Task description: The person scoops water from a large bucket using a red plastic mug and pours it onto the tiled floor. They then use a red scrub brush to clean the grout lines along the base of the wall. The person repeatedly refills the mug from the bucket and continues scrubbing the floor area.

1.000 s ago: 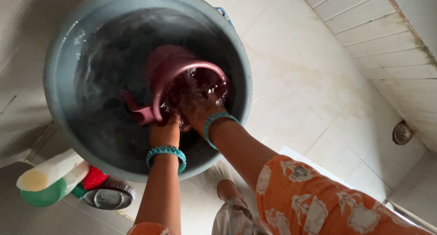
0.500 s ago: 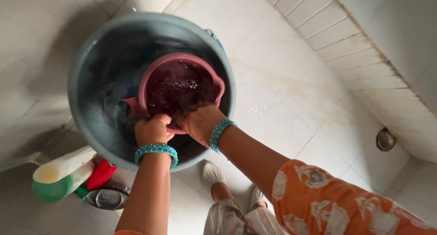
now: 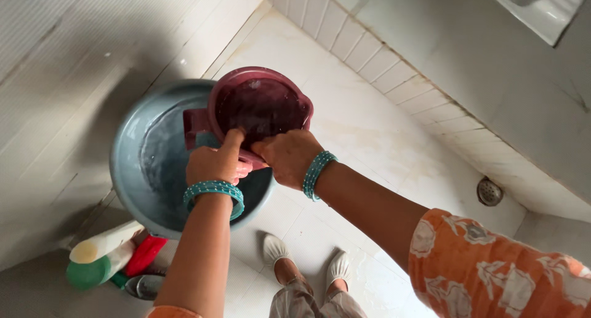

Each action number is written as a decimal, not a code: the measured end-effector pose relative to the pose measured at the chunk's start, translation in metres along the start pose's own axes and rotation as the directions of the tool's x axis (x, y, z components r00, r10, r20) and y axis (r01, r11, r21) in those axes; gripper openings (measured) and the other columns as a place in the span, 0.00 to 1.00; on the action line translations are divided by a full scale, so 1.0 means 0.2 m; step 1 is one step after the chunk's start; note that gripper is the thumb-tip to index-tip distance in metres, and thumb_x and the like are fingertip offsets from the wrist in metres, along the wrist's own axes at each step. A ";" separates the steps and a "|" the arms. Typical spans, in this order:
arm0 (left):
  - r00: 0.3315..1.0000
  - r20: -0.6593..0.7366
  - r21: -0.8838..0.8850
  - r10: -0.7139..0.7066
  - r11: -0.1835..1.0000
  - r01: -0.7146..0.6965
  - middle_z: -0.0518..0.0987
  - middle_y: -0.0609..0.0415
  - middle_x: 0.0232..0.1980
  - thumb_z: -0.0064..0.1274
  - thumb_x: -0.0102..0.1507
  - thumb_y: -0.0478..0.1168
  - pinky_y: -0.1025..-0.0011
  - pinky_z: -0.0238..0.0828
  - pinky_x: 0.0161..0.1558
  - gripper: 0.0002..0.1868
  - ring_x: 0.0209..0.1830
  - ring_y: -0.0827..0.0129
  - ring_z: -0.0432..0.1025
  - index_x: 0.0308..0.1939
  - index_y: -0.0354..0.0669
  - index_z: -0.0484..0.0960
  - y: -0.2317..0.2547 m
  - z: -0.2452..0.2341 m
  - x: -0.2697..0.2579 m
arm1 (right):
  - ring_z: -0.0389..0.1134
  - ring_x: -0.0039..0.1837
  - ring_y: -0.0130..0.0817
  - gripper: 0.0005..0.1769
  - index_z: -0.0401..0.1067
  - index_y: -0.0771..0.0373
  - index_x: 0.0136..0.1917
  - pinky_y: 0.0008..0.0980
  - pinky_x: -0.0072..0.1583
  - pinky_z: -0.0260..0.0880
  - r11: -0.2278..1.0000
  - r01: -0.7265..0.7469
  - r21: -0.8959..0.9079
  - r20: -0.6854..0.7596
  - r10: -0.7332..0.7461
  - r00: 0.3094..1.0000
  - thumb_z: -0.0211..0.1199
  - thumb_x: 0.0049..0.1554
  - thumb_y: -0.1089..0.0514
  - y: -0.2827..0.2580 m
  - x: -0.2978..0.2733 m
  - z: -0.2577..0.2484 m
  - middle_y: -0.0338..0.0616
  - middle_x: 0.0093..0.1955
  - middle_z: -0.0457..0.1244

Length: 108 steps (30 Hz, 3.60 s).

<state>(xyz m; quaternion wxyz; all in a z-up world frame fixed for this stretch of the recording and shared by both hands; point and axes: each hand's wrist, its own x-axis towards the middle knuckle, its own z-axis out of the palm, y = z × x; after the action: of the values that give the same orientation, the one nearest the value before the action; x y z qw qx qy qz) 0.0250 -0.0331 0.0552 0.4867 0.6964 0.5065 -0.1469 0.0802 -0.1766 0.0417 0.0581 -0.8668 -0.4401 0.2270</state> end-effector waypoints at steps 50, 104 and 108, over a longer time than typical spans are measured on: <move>0.802 0.521 0.380 0.292 0.762 -0.525 0.86 0.56 0.49 0.46 0.66 0.53 0.64 0.74 0.58 0.22 0.52 0.67 0.80 0.56 0.47 0.82 0.43 1.32 -0.68 | 0.66 0.41 0.34 0.17 0.80 0.45 0.56 0.40 0.43 0.70 0.751 -0.630 -0.201 -0.147 0.612 0.777 0.60 0.55 0.52 2.10 -2.16 0.15 0.44 0.42 0.66; 0.766 0.571 0.419 0.294 0.698 -0.581 0.87 0.56 0.47 0.46 0.68 0.51 0.67 0.76 0.56 0.19 0.49 0.69 0.81 0.54 0.45 0.82 0.36 1.46 -0.81 | 0.67 0.27 0.34 0.29 0.70 0.63 0.56 0.35 0.30 0.72 0.404 -0.910 0.087 -0.035 0.915 0.403 0.45 0.68 0.36 1.43 -2.36 0.35 0.49 0.32 0.66; 0.779 0.565 0.440 0.271 0.700 -0.563 0.87 0.56 0.46 0.46 0.68 0.50 0.69 0.77 0.54 0.18 0.48 0.70 0.82 0.52 0.45 0.83 0.37 1.45 -0.82 | 0.68 0.31 0.35 0.24 0.72 0.62 0.52 0.38 0.35 0.72 0.431 -0.834 0.345 -0.052 0.896 0.442 0.51 0.65 0.39 1.33 -2.23 0.46 0.49 0.36 0.68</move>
<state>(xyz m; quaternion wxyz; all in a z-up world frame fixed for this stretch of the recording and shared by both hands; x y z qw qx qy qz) 0.0981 -0.3670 0.0684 0.3727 0.8547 0.1283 -0.3378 0.0072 -0.6992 0.0336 0.0994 -0.9717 0.1155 0.1806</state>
